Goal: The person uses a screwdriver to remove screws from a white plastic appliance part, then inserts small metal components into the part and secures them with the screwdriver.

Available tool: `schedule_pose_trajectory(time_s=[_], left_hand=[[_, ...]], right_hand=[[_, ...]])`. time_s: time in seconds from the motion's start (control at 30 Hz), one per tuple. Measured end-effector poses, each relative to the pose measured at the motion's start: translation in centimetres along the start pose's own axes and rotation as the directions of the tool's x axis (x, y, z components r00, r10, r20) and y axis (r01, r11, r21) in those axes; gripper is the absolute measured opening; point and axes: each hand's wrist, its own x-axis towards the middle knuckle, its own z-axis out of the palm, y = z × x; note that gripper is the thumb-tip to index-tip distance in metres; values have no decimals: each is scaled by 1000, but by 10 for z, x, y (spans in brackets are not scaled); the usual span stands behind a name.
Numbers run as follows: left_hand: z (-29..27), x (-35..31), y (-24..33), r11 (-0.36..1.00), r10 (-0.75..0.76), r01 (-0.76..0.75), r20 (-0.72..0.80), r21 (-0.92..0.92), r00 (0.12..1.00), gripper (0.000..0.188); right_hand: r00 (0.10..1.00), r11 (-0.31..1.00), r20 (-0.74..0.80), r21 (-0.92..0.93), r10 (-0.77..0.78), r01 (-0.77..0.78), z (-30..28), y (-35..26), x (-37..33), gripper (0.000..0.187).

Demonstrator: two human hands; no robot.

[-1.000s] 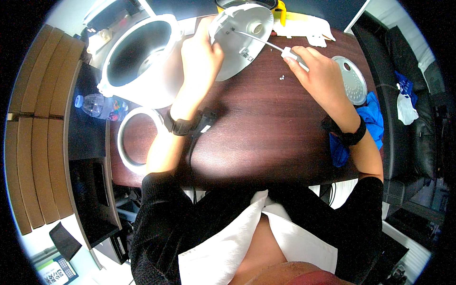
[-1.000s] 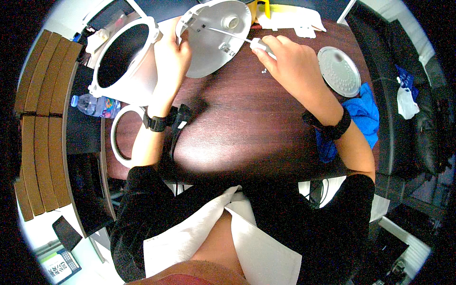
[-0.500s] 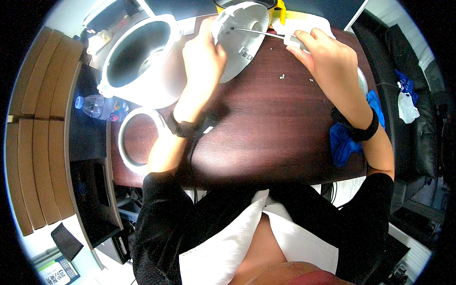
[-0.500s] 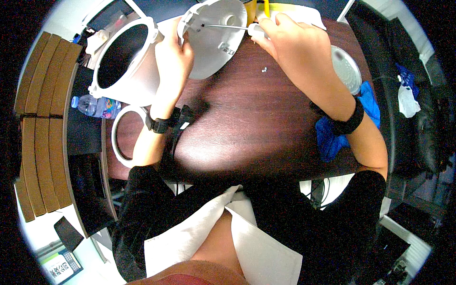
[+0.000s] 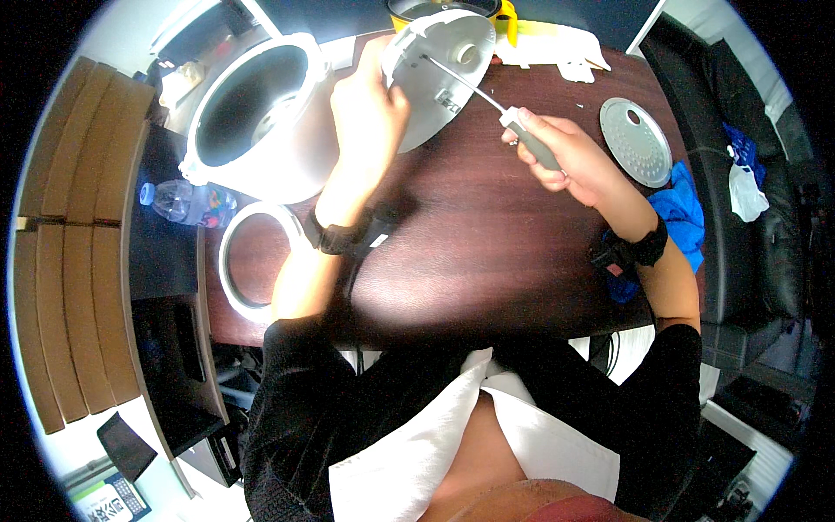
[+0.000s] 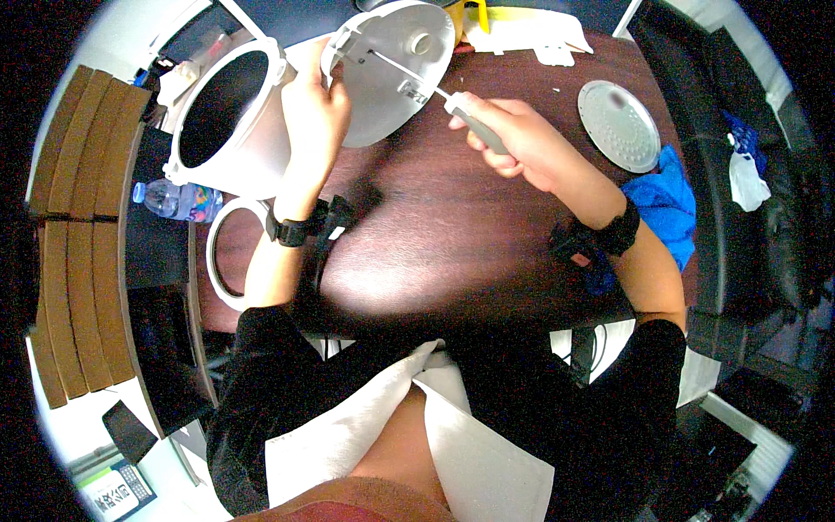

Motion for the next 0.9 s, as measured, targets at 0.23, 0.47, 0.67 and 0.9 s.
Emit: schedule_pose_trajectory(time_s=[0.23, 0.47, 0.67, 0.9], left_hand=[[2, 1, -3, 999, 41, -41, -27, -1, 999, 30], [-1, 2, -2, 1000, -23, 23, 20, 16, 1000, 30], [-5, 2, 4, 997, -67, 65, 66, 31, 996, 30], [-3, 3, 1, 998, -59, 59, 57, 3, 997, 45]], right_hand=[[525, 86, 28, -978, -850, 192, -3, 3, 5, 30], [480, -90, 110, -994, -870, 65, 4, -8, 1, 28], [472, -130, 116, -991, -874, 2, 2, -11, -4, 28], [474, -145, 135, -989, -870, 14, 4, -15, -6, 29]])
